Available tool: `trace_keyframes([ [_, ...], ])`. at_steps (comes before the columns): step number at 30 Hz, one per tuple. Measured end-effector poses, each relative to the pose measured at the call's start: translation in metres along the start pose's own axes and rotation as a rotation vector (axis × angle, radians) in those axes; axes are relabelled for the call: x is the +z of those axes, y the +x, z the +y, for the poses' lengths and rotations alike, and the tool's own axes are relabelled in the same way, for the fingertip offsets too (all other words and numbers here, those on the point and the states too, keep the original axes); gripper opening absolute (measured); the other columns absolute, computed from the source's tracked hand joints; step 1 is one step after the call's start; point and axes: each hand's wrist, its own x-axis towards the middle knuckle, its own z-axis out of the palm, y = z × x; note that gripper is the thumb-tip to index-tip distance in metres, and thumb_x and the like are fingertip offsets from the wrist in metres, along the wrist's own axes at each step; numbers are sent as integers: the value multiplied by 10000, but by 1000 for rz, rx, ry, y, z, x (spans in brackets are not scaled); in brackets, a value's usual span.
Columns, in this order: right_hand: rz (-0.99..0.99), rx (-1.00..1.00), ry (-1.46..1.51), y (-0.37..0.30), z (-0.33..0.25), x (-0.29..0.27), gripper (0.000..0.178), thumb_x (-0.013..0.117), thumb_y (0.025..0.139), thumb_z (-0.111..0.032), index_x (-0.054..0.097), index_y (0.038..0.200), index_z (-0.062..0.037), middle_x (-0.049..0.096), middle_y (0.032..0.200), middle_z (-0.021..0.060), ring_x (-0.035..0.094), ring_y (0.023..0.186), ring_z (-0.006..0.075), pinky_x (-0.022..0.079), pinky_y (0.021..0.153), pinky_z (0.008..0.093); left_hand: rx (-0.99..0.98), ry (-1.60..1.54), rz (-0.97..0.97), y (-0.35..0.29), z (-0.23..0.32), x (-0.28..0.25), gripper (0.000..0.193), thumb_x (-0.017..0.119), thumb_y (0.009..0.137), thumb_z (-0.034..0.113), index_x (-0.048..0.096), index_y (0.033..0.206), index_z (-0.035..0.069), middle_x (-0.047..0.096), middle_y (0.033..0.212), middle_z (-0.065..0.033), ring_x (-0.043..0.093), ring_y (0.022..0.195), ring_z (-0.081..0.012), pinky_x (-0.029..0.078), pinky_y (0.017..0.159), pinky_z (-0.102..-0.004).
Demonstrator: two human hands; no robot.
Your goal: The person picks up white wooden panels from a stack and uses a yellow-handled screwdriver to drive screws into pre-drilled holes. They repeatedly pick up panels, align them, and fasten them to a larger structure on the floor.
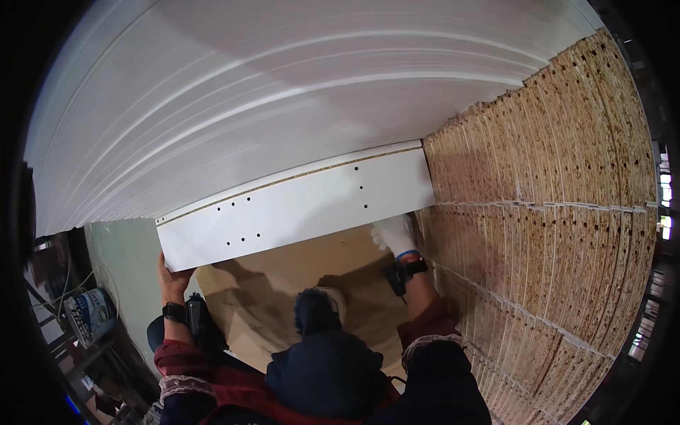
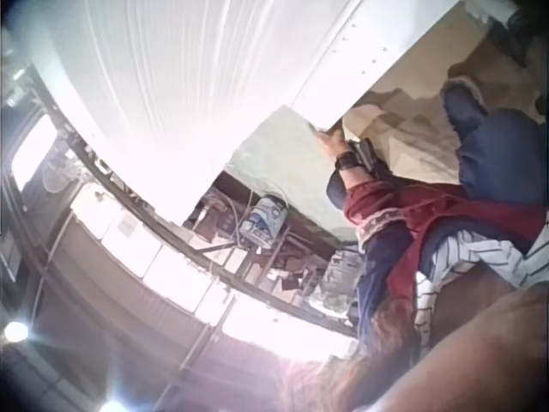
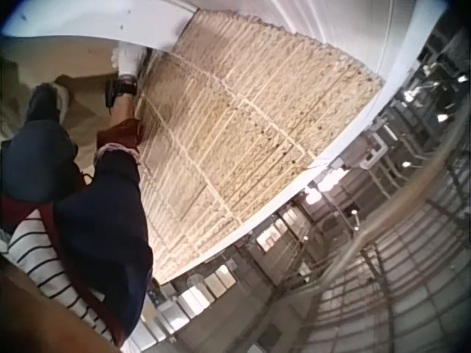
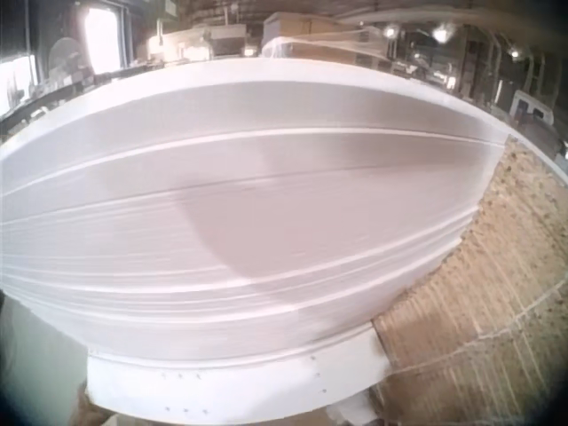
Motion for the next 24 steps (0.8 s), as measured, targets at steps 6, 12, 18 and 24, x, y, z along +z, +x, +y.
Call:
trace_keyframes([
  [6,220,-410,-673,37,62,6,225,554,815,-251,677,857,-67,649,861,194,617,732,395,495,675,477,-2,38,-8,-2,-9,5,531,404,909,452,464,1303,102,520,1277,-134,481,1189,-340,393,989,-531],
  [12,-452,132,625,84,123,-3,268,496,812,-409,621,874,-179,615,828,115,549,717,279,438,583,416,-55,65,-275,17,11,-45,512,582,867,382,475,1280,99,547,1240,-119,509,1158,-329,417,942,-547],
  [18,-550,509,624,98,117,-36,256,472,844,-441,503,790,-193,456,683,34,427,585,185,332,476,356,108,-14,-132,-2,-2,17,530,406,954,465,517,1226,25,603,1150,-117,575,1061,-260,415,973,-449],
  [24,-370,459,477,69,57,-26,278,447,883,-373,423,717,-152,313,553,-22,327,450,124,237,392,302,60,-7,-121,-5,0,7,587,385,956,484,496,1236,-19,583,1189,-140,563,1090,-259,399,998,-429],
])
